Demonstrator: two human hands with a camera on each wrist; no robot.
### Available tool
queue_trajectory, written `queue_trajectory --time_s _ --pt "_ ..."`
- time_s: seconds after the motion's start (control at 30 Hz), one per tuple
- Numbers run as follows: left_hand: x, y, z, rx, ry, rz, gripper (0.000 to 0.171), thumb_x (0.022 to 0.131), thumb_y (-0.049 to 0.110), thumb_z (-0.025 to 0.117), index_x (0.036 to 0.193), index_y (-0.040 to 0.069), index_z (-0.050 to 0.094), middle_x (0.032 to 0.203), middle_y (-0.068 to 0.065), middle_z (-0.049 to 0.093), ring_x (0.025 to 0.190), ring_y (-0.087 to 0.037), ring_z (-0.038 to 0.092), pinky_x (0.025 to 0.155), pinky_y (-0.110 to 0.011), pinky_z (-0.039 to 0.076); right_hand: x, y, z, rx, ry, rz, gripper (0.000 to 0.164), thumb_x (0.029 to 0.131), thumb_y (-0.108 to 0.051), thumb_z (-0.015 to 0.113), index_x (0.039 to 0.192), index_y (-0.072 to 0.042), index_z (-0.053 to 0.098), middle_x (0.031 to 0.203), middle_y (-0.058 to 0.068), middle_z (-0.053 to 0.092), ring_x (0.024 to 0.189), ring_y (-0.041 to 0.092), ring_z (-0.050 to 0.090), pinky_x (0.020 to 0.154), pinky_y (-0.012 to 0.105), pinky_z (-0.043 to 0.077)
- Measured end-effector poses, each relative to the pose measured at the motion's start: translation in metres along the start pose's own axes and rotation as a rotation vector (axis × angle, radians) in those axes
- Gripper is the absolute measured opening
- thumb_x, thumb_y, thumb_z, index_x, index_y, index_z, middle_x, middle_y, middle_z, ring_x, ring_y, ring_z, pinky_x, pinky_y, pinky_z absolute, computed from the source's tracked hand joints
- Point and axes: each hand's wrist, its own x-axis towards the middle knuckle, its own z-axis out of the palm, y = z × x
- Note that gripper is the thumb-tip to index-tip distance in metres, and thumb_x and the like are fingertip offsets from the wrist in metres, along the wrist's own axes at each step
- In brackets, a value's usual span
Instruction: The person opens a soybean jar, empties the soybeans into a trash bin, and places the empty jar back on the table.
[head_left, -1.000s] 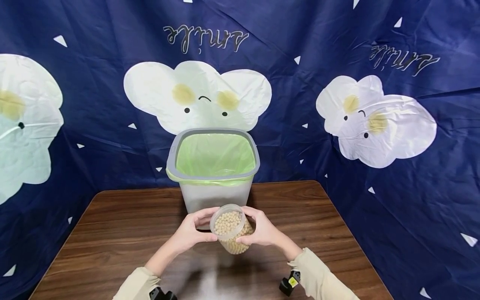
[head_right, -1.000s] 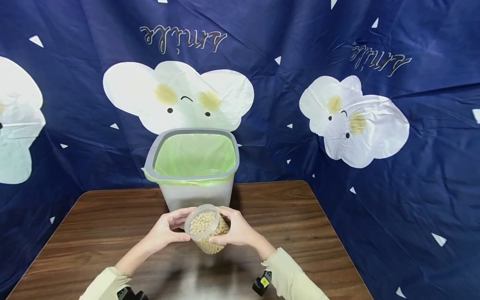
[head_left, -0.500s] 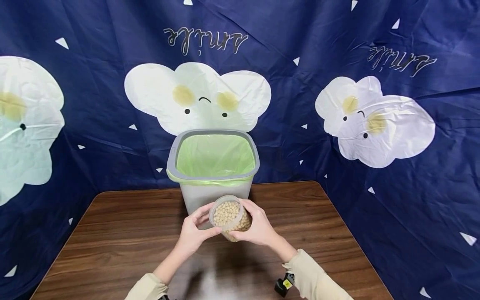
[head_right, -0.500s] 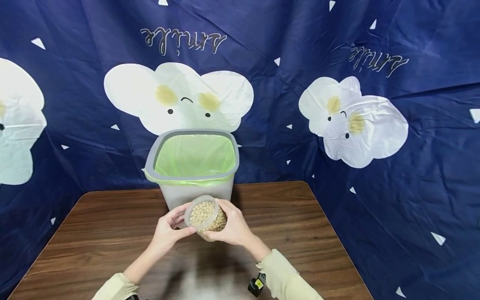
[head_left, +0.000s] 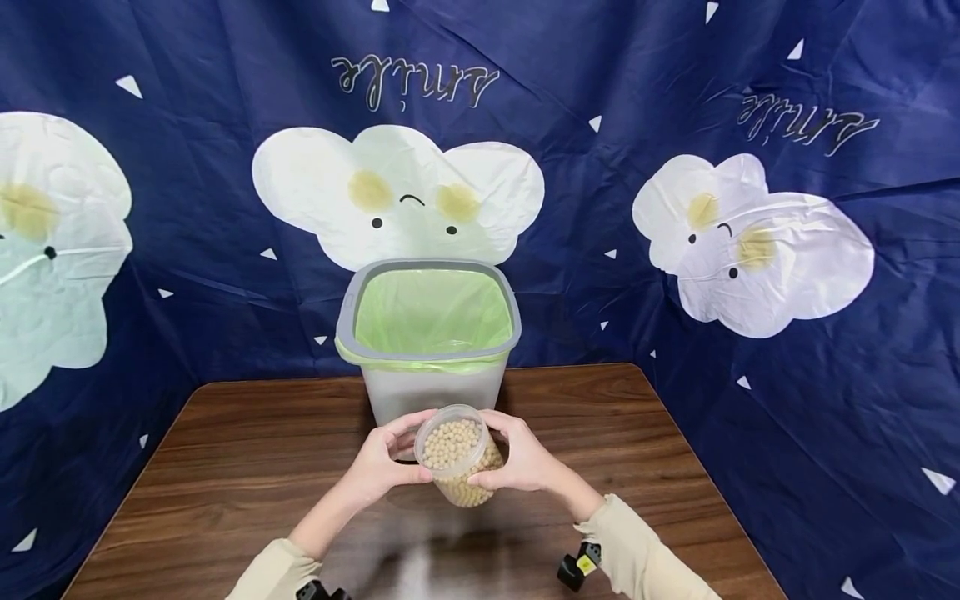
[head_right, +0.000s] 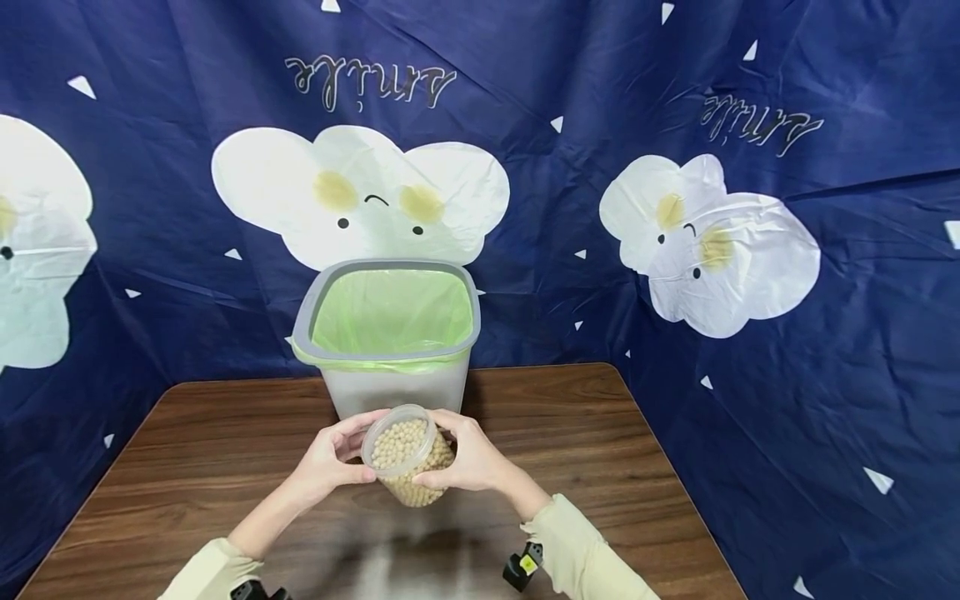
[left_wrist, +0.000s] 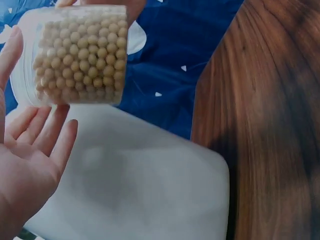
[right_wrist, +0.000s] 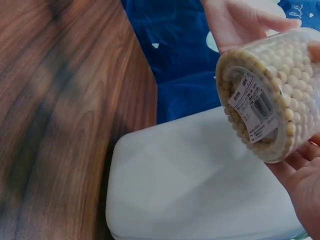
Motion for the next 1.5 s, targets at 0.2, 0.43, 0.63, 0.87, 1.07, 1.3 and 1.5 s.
queue_trajectory --time_s 0.2,0.43,0.63,0.87,1.07,1.3,1.5 --pt "-0.001 -0.003 0.006 0.035 0.089 0.021 0.065 0.064 -0.005 0.076 0.120 -0.015 0.046 0.113 -0.010 0.061 0.098 -0.008 0.060 0.080 -0.023 0.050 -0.002 0.009 0.007 -0.067 0.074 -0.028 0.070 0.061 -0.014 0.080 0.125 -0.004 0.051 0.115 0.009 0.057 0.103 0.015 0.054 0.083 0.030 0.049" --pt "-0.002 -0.004 0.021 0.113 0.279 -0.033 0.061 0.065 -0.008 0.074 0.122 -0.010 0.049 0.116 -0.017 0.058 0.098 -0.003 0.058 0.081 -0.019 0.048 0.000 0.009 0.011 -0.162 0.186 -0.027 0.073 0.062 -0.020 0.081 0.127 -0.007 0.050 0.114 0.006 0.058 0.103 0.016 0.055 0.084 0.029 0.048" --pt "-0.003 -0.004 0.012 0.013 0.151 0.019 0.056 0.070 -0.008 0.071 0.120 -0.015 0.046 0.111 -0.006 0.061 0.095 -0.007 0.060 0.079 -0.023 0.050 -0.001 -0.004 0.002 0.003 0.099 0.018 0.065 0.063 -0.003 0.077 0.122 0.005 0.050 0.112 0.018 0.057 0.102 0.016 0.055 0.085 0.031 0.048" --pt "0.000 -0.005 0.002 -0.119 -0.055 0.065 0.067 0.068 0.002 0.077 0.120 -0.019 0.041 0.110 0.000 0.061 0.096 -0.009 0.057 0.078 -0.027 0.051 -0.001 -0.022 -0.004 0.053 -0.037 -0.033 0.062 0.062 0.000 0.073 0.117 0.013 0.049 0.107 0.026 0.056 0.100 0.019 0.056 0.085 0.031 0.048" --pt "-0.002 -0.006 0.013 -0.027 0.135 0.035 0.062 0.065 -0.008 0.075 0.118 -0.016 0.046 0.104 0.000 0.062 0.093 -0.006 0.058 0.074 -0.024 0.052 -0.003 0.000 0.006 -0.108 0.112 -0.067 0.069 0.060 -0.012 0.080 0.121 0.003 0.051 0.111 0.015 0.058 0.101 0.021 0.056 0.085 0.031 0.048" --pt "-0.002 -0.004 0.034 0.058 0.420 -0.072 0.058 0.065 -0.011 0.073 0.119 -0.008 0.053 0.108 -0.013 0.060 0.090 -0.006 0.058 0.073 -0.022 0.051 -0.001 0.009 0.013 -0.186 0.246 -0.025 0.071 0.063 -0.022 0.079 0.125 -0.005 0.050 0.115 0.006 0.057 0.104 0.017 0.055 0.087 0.029 0.047" --pt "-0.005 -0.001 0.021 0.016 0.267 0.057 0.047 0.069 -0.011 0.070 0.112 -0.014 0.053 0.106 -0.002 0.062 0.092 -0.007 0.059 0.073 -0.023 0.052 -0.002 -0.003 0.004 0.015 0.131 -0.004 0.063 0.064 -0.008 0.076 0.121 0.005 0.051 0.112 0.017 0.057 0.101 0.016 0.056 0.083 0.031 0.049"
